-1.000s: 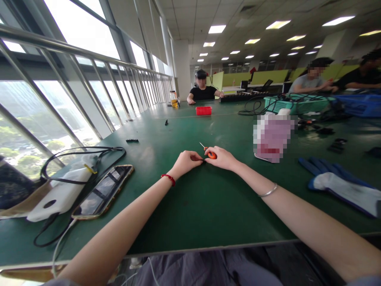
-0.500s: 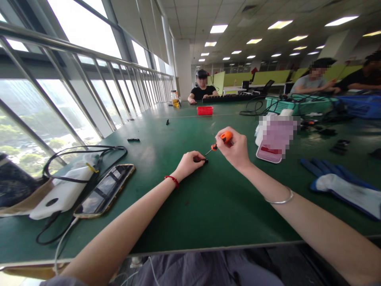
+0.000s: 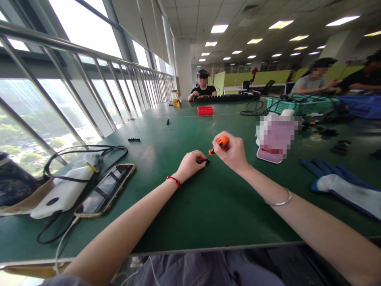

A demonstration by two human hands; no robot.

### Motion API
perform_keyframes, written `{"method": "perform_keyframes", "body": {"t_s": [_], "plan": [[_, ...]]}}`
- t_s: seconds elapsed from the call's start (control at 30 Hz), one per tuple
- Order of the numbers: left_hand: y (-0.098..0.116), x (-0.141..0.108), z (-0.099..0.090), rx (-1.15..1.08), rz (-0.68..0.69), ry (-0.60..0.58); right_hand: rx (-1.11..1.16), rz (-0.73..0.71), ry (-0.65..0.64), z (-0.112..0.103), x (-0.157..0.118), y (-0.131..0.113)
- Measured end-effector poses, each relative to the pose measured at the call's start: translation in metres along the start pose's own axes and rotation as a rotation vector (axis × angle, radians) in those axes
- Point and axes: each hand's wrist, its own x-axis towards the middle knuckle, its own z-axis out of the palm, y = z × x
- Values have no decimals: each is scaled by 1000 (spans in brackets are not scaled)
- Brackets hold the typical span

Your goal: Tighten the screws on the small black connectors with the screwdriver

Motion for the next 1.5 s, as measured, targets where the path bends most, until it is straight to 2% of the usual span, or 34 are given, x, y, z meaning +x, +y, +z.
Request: {"method": "perform_keyframes", "body": {"t_s": [0.47, 0.73, 1.0, 1.13, 1.3, 1.5], "plan": [[2, 0, 0, -7, 25, 15, 32, -65, 34, 1, -1, 1], [0, 0, 1, 25, 66, 24, -67, -66, 35, 3, -1, 4], [1, 0, 1, 50, 82, 31, -52, -84, 27, 0, -1, -1], [0, 0, 1, 44, 110, 36, -147, -69, 37, 0, -1, -4], [-1, 0, 2, 56, 111, 32, -100, 25, -85, 2, -1, -7], [2, -1, 0, 59, 92, 28, -72, -109, -10, 0, -2, 1]]}}
